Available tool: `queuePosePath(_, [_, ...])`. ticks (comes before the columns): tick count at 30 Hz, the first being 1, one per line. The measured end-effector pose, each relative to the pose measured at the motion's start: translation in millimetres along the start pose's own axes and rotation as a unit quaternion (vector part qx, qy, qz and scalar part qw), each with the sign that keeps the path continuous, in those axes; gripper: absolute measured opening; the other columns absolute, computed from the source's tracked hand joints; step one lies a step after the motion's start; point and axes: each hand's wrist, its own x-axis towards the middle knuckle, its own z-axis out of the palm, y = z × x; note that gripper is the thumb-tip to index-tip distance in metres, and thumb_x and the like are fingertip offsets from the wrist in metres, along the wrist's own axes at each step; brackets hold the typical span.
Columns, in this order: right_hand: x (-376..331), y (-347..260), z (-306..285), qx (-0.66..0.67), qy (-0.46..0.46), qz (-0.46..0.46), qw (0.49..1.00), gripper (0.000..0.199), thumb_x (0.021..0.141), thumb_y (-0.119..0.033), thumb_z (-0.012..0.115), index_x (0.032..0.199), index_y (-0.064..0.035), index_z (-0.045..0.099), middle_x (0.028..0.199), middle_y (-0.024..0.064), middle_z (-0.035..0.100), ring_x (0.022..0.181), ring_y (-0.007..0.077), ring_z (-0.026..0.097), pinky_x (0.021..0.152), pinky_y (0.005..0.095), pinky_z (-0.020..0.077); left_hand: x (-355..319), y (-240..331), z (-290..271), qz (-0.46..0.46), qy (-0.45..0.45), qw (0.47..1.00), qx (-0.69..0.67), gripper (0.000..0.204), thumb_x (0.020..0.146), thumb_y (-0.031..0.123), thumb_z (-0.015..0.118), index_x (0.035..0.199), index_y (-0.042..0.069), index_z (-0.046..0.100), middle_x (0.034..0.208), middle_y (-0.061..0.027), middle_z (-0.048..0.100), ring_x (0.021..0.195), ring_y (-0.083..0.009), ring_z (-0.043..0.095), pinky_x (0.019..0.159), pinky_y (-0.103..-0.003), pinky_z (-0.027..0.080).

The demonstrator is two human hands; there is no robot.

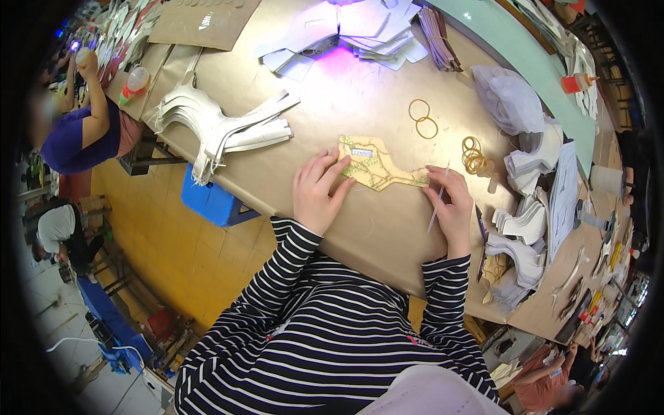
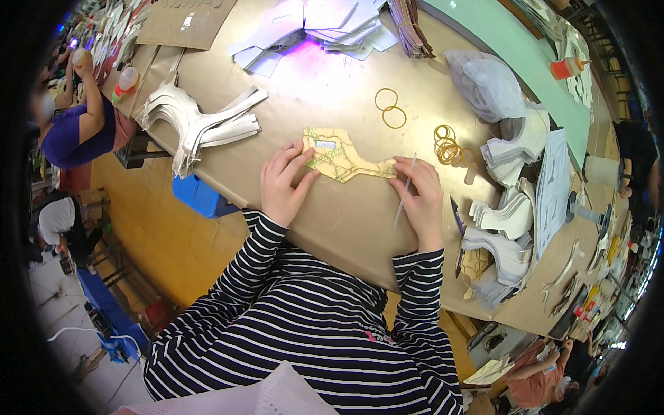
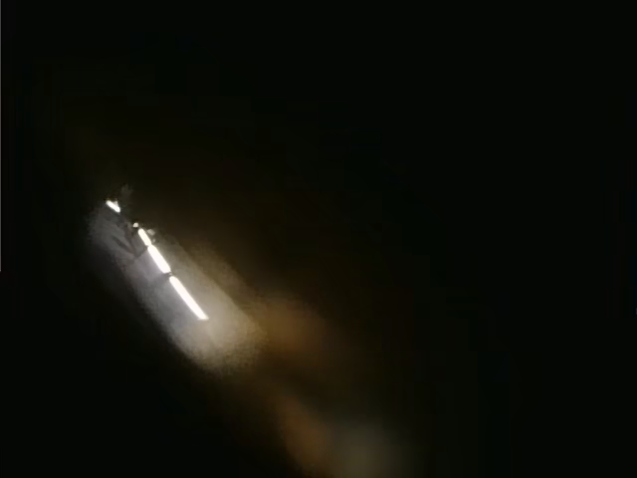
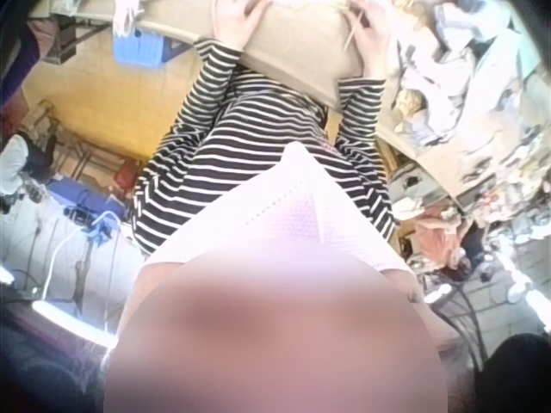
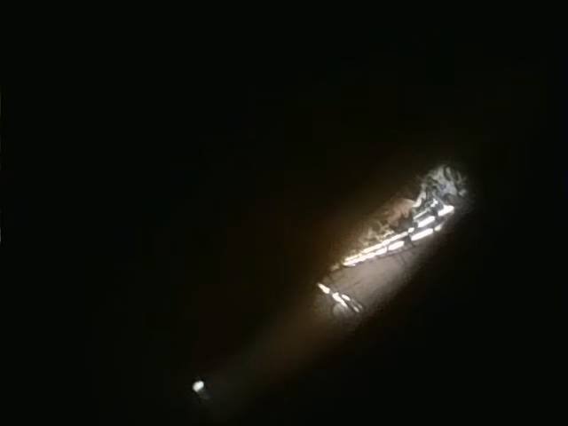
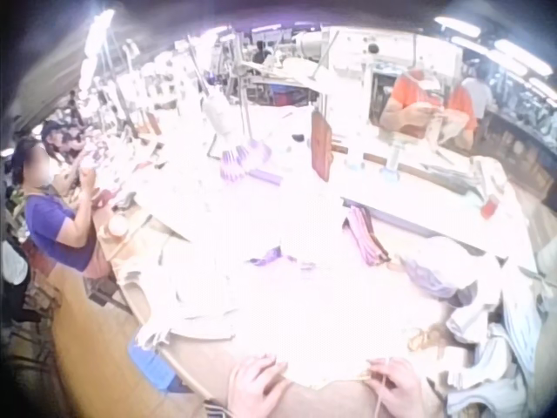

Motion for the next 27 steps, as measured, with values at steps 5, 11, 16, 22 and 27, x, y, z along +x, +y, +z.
queuePosePath(5, [2,-2,2,-0.013,0.002,0.013,1.000,0.029,0.078,0.002,0.077,0.106,-0.0018,0.070,0.114,0.0106,0.072,0.107,0.0263,0.063,0.088,0.0338,0.0528,0,1,0,-0.003,0.003,1.000,0.002,0.039,0.084,0.021,0.077,0.121,0.013,0.071,0.126,-0.0063,0.066,0.124,-0.0291,0.058,0.102,-0.042,0.041])
queuePosePath(11, [3,-4,3,-0.011,0.003,0.011,1.000,0.027,0.077,0.002,0.077,0.103,-0.0015,0.070,0.112,0.0100,0.073,0.107,0.0260,0.063,0.088,0.0339,0.0524,0,0,1,-0.002,0.001,1.000,0.001,0.038,0.083,0.021,0.078,0.120,0.014,0.072,0.132,-0.0064,0.061,0.125,-0.0295,0.055,0.104,-0.043,0.040])
queuePosePath(16, [3,-3,3,-0.017,0.005,0.003,1.000,0.024,0.077,0.002,0.077,0.100,-0.0013,0.070,0.111,0.0100,0.073,0.107,0.0267,0.062,0.088,0.0350,0.0518,0,1,0,0.001,0.016,1.000,0.007,0.038,0.083,0.020,0.078,0.120,0.015,0.072,0.135,-0.0071,0.056,0.132,-0.0354,0.045,0.106,-0.046,0.039])
queuePosePath(22, [3,-3,4,-0.010,0.009,0.014,1.000,0.023,0.077,0.002,0.077,0.098,-0.0014,0.070,0.110,0.0098,0.073,0.107,0.0266,0.062,0.089,0.0354,0.0516,-3,7,-1,0.025,0.012,0.996,0.080,0.039,0.085,0.022,0.076,0.123,0.016,0.070,0.138,-0.0040,0.056,0.135,-0.0358,0.043,0.109,-0.046,0.035])
queuePosePath(27, [2,-3,5,0.004,0.017,0.020,1.000,0.023,0.076,0.002,0.078,0.098,-0.0018,0.070,0.110,0.0094,0.073,0.107,0.0261,0.062,0.088,0.0353,0.0521,-1,15,-2,0.029,-0.011,0.996,0.085,0.045,0.088,0.026,0.073,0.129,0.011,0.065,0.136,-0.0025,0.061,0.135,-0.0288,0.046,0.109,-0.044,0.030])
